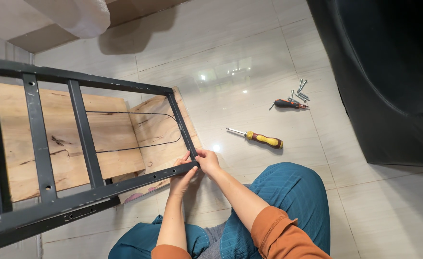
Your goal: The person assembles a small table by attaching metal frame sections to wooden boards using a screwdriver. They align the frame, insert screws, and tighten them to secure the components together.
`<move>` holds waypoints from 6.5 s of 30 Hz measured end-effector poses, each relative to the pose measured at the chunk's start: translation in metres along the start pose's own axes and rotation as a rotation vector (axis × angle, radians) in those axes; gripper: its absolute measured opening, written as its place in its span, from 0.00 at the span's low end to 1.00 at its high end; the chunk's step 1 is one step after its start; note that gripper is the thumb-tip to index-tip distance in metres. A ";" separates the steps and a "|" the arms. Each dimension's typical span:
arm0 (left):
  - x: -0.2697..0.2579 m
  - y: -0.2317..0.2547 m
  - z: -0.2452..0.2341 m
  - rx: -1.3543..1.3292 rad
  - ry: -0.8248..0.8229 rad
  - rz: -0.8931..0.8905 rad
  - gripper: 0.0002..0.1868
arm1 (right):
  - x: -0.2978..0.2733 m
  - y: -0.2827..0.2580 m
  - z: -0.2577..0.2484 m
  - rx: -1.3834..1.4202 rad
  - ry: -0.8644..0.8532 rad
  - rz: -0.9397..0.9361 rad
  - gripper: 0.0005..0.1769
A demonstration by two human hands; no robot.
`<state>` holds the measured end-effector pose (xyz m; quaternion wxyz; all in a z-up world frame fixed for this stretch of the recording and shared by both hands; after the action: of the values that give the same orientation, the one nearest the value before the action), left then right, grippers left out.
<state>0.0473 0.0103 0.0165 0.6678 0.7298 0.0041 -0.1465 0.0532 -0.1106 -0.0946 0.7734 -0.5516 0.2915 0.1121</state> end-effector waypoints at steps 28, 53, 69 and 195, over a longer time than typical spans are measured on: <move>0.003 -0.018 0.009 0.011 -0.056 0.257 0.10 | -0.033 -0.044 -0.013 -0.625 0.188 -0.306 0.17; -0.003 -0.002 0.034 0.619 0.224 0.249 0.29 | -0.026 -0.061 -0.016 -0.745 -0.050 -0.337 0.26; -0.027 0.063 0.039 0.520 0.235 0.234 0.23 | -0.017 -0.164 -0.190 -1.579 0.452 0.220 0.28; 0.055 0.072 0.047 1.118 -0.212 -0.254 0.09 | -0.100 -0.265 0.016 -1.065 -0.310 -1.100 0.18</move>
<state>0.1045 -0.0534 0.0717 0.1550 0.9466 -0.0529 -0.2776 0.1095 -0.1785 0.1749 0.3807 -0.8918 -0.2284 -0.0868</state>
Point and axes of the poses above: each hand's wrist, its own x-axis towards the middle knuckle, its own z-axis out of the palm, y = z × x, the point moved 3 cm from there along x, towards the middle knuckle, and after that the axes turned 2 degrees about z, right-handed, at the moved point
